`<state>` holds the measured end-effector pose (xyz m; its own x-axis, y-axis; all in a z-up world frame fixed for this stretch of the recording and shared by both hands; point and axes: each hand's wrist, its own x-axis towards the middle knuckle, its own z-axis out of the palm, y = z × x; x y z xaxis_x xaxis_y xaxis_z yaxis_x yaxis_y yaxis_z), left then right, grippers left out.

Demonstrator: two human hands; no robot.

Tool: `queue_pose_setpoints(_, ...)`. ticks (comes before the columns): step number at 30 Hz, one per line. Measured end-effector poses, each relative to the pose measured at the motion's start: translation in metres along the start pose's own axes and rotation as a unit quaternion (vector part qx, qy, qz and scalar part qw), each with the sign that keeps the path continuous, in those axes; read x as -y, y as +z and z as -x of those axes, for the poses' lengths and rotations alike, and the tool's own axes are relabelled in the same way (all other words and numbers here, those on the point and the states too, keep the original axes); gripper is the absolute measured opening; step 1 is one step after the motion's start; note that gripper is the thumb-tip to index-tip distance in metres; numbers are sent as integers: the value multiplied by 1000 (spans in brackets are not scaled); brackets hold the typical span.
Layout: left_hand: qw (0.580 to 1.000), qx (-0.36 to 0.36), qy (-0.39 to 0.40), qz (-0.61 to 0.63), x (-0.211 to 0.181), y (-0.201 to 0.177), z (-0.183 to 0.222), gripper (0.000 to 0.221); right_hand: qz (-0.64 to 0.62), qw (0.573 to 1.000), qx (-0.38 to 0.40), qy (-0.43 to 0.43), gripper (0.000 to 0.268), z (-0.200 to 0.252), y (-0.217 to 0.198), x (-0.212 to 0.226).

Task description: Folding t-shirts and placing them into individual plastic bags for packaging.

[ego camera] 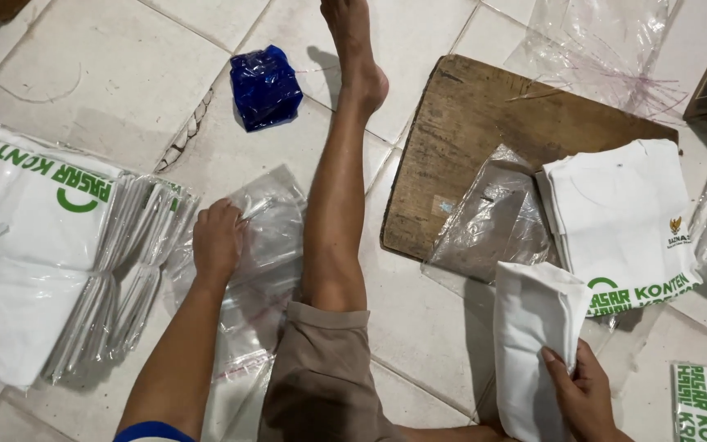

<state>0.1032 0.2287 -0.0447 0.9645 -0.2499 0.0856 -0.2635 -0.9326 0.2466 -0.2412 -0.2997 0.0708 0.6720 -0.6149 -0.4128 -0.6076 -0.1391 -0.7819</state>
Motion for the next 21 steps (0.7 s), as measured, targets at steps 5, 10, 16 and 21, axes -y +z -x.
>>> queue_pose_setpoints(5,1000,17,4,1,21,1,-20,13,7,1000,7,0,30,2,11,15)
queue_pose_setpoints(10,993,77,-71,57,-10,-29,-21,15,10,1000,4,-24,34,4,14,5)
queue_pose_setpoints(16,994,85,-61,7,-18,-53,-31,20,-56,998,-8,14,35,22,14,17)
queue_pose_setpoints(21,984,-82,155,21,-60,-192,-45,7,-60,998,-21,28,33,25,8,24)
